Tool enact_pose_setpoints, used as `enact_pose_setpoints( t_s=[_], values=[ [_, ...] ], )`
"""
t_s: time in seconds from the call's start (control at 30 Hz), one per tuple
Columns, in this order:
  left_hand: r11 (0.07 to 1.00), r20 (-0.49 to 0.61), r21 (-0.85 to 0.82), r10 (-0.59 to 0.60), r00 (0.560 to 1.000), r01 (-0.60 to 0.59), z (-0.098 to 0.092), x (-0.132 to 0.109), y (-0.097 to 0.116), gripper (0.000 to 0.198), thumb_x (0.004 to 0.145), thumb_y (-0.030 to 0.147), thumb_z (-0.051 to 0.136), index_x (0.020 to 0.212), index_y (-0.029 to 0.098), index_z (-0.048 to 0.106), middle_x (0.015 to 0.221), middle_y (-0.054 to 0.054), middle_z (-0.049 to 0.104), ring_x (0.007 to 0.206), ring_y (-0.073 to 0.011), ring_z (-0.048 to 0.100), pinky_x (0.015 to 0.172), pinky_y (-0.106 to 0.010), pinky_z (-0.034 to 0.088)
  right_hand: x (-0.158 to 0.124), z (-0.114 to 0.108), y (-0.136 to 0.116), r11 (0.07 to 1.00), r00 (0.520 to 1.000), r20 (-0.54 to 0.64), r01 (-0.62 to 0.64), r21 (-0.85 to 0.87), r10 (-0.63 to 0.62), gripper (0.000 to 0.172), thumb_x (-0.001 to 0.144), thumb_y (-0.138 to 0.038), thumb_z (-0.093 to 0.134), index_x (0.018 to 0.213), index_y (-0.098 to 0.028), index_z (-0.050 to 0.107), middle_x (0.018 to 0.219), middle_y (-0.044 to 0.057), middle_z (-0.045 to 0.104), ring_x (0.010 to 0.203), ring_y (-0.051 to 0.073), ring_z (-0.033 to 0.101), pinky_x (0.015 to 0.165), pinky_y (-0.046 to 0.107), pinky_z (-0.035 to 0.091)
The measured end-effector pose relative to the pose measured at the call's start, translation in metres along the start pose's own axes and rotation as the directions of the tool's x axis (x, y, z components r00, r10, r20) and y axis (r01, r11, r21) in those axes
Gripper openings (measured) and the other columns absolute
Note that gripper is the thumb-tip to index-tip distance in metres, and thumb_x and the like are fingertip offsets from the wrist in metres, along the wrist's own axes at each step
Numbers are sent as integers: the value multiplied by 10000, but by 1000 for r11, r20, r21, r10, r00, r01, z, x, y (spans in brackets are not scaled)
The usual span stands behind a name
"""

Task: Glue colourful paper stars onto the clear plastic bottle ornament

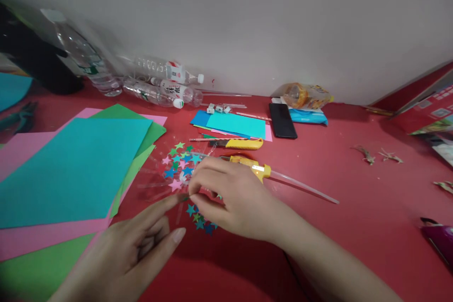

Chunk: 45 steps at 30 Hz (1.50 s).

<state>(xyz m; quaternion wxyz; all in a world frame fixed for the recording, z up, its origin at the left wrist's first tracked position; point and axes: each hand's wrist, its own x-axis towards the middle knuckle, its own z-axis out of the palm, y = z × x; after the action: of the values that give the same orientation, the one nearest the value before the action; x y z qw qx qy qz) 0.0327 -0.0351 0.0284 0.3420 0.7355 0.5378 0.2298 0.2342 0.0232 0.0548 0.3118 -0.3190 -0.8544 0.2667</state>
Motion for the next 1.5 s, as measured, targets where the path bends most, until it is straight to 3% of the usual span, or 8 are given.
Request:
enact_pose_setpoints(
  t_s=[0.17,0.3,0.47,0.67,0.93,1.23,1.5],
  values=[
    [947,-74,287,175,982,-147,-1,-2,-8,426,916,281,488,1282,64,510,505,68,580,379,-92,525,338,-180,357,-4,10,8,998,995,77,-58,6,57,92,847,-101,552,844,-191,573,905,9,646,813,112,579,754,242,452],
    [884,-94,412,283,954,-222,-1,-6,-15,499,924,325,497,1315,17,469,513,38,613,379,-111,568,336,-183,395,-5,11,9,997,993,88,-82,13,81,83,850,-114,548,833,-190,574,883,9,657,795,116,592,737,249,455],
    [874,-63,410,314,947,-263,0,-6,-15,525,943,330,447,1379,40,401,495,46,611,344,-123,564,325,-185,410,-4,12,10,991,992,71,-113,66,108,133,810,-65,559,828,-196,580,999,-1,682,913,99,618,810,213,460],
    [880,-40,393,304,952,-265,1,-3,-10,548,940,320,446,1416,64,356,465,71,585,330,-123,564,306,-182,389,-6,14,11,961,972,65,-233,146,226,150,790,-60,570,783,-210,580,1084,-14,696,1014,99,632,762,180,470],
    [852,-62,449,332,941,-270,2,-4,-15,476,946,340,428,1329,59,427,507,31,621,353,-154,583,333,-224,435,-7,14,9,974,981,112,-176,145,161,142,803,-62,575,770,-199,563,1108,-13,699,999,70,633,806,159,449],
    [903,-99,352,298,950,-246,6,-1,-14,413,928,308,480,1260,61,486,499,60,570,356,-119,525,347,-201,396,-10,12,9,986,982,152,-128,102,112,133,813,-82,585,774,-205,553,993,-32,690,994,108,633,828,202,453],
    [970,-30,240,29,999,-21,0,15,-11,356,921,283,431,1224,154,566,526,64,576,394,-102,498,395,-210,341,-9,16,11,982,976,168,-158,107,139,131,813,-91,578,779,-213,549,885,-30,667,962,138,626,827,239,462]
  ],
)
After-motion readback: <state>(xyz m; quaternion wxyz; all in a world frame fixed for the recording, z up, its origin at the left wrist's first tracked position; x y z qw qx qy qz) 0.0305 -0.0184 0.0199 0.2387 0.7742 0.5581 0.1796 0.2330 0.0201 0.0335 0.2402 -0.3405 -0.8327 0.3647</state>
